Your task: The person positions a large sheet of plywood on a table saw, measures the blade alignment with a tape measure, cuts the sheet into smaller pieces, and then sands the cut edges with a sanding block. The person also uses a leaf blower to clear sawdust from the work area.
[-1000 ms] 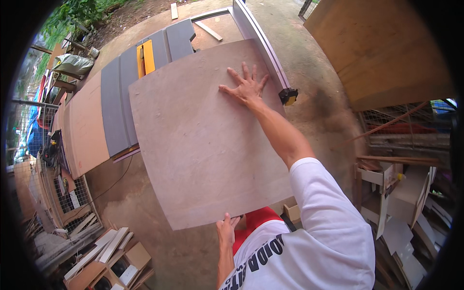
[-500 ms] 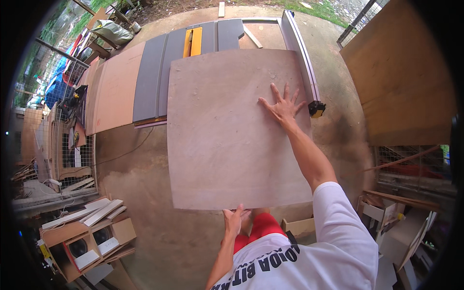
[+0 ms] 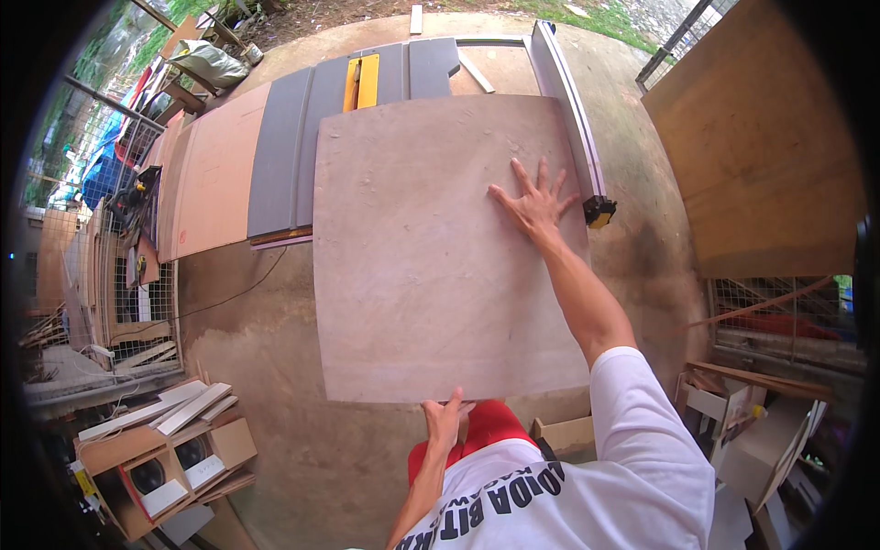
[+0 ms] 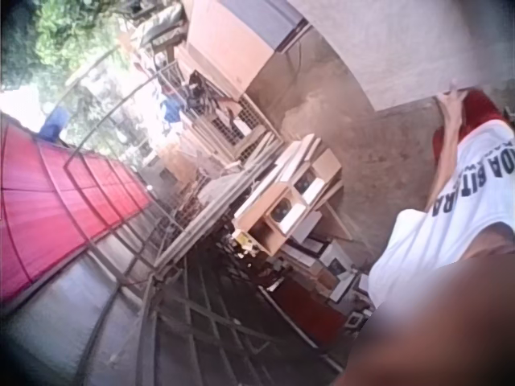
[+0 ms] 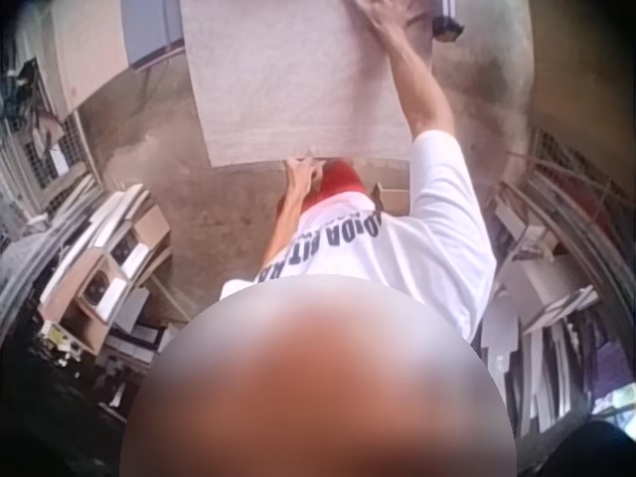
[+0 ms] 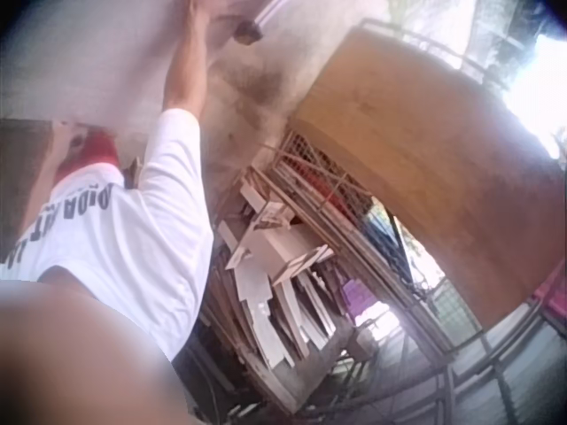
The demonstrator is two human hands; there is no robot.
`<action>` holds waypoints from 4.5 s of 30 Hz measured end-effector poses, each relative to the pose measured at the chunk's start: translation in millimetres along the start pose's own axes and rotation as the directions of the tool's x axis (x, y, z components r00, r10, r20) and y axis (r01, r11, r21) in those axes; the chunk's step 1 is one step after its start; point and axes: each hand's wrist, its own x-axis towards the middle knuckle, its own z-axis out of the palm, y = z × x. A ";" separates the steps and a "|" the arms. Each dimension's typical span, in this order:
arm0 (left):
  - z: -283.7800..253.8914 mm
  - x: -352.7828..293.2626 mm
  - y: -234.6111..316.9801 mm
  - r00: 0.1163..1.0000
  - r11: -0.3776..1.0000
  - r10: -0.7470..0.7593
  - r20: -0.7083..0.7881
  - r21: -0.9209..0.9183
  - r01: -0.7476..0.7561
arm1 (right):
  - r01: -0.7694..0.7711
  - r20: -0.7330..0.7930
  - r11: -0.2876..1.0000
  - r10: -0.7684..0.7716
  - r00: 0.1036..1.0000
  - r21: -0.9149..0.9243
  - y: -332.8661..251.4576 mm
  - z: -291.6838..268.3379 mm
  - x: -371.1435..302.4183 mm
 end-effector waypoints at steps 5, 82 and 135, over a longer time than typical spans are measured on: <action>3.3 9.1 7.2 1.000 1.000 -0.018 0.004 0.006 0.018 | -0.017 0.005 0.999 0.017 1.000 -0.030 -5.3 -2.0 10.9; 119.3 91.9 67.4 0.998 0.838 0.010 -0.066 0.545 0.028 | -0.018 0.041 1.000 0.018 0.999 0.000 -42.8 -5.5 123.9; 211.1 226.0 181.4 0.996 0.739 0.058 -0.063 0.674 -0.001 | -0.031 -0.032 0.997 0.034 0.999 0.073 -73.2 -6.3 322.5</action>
